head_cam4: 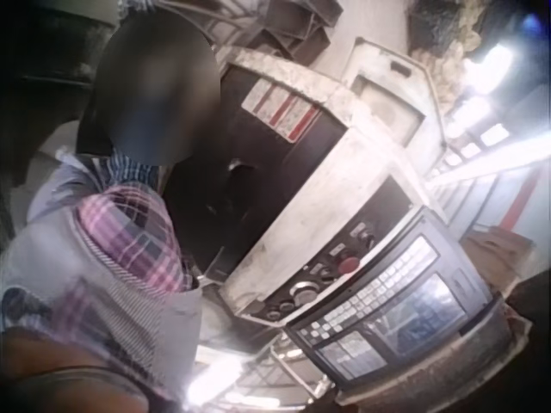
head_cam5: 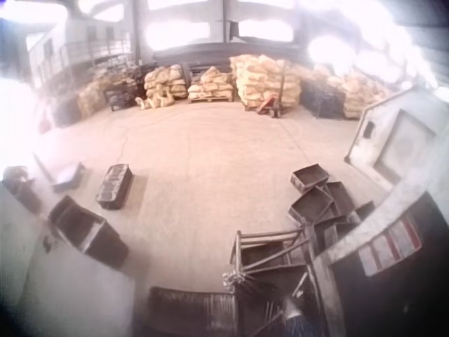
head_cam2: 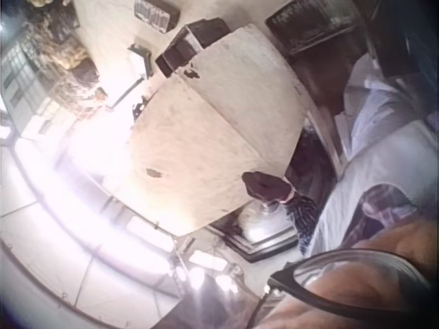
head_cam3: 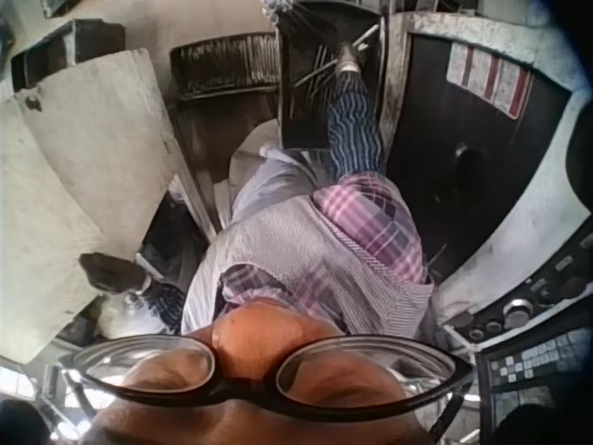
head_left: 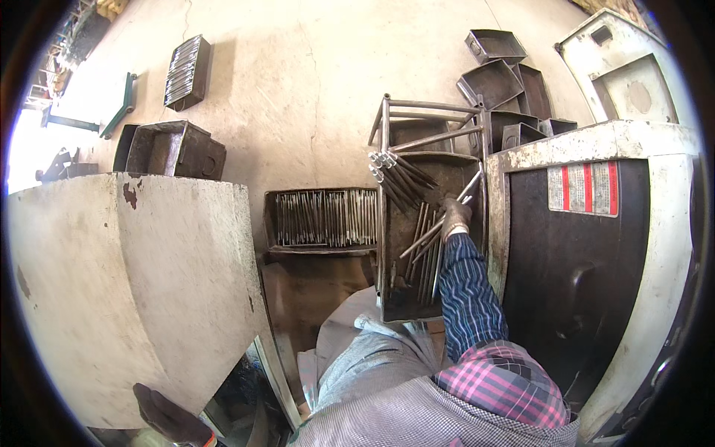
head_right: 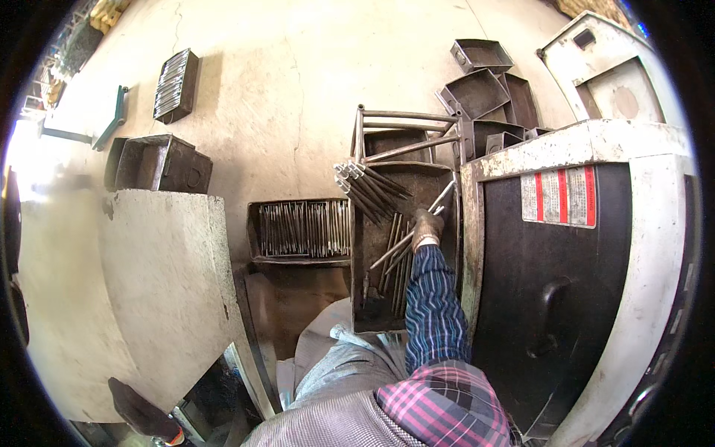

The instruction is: The person repeatedly picks up metal rods from a bin, inserts them into a lathe chuck, operates the machine controls, and removes the processed rods. The person then places the finished rods into a separate bin. This cycle is repeated multiple times throughout the clip.

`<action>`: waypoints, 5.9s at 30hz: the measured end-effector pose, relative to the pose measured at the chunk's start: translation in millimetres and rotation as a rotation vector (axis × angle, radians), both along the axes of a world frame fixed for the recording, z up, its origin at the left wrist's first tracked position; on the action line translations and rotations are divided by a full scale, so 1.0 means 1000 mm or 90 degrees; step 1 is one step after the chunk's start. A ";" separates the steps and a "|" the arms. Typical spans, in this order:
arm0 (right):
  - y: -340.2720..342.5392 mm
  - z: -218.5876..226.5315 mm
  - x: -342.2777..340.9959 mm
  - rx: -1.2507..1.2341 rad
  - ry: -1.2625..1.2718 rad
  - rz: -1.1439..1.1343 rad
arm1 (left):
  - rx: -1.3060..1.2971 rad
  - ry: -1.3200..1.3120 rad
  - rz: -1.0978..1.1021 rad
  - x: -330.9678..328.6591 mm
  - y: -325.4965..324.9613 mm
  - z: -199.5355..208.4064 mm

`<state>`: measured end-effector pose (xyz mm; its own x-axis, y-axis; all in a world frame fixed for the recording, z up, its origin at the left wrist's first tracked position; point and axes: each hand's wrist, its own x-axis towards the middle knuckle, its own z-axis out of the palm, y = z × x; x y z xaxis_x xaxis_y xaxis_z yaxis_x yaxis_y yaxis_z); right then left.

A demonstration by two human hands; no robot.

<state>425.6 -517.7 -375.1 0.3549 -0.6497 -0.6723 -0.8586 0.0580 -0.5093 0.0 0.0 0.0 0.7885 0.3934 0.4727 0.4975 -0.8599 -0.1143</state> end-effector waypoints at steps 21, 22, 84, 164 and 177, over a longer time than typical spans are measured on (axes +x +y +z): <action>0.156 0.053 -0.005 0.056 -0.761 0.570 | 0.085 -0.038 0.007 0.021 0.008 0.018; 0.163 0.039 -0.001 -0.033 -0.880 0.575 | 0.059 -0.053 0.017 0.016 0.010 0.017; 0.141 0.043 -0.027 -0.155 -0.196 0.956 | 0.053 -0.057 0.024 0.029 0.010 0.012; -0.226 0.356 -0.686 0.101 -0.654 0.044 | -0.522 0.246 -1.349 0.007 -0.596 0.074; -0.246 0.347 -0.772 0.099 -0.559 -0.301 | -0.114 0.328 -1.320 0.010 -0.955 0.064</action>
<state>-346.2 -763.2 -28.5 0.4941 -0.7788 -0.3865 -0.0553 0.4155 -0.9079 10.4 -955.4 64.2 0.0427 -0.9797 0.1961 -0.9738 0.0030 0.2273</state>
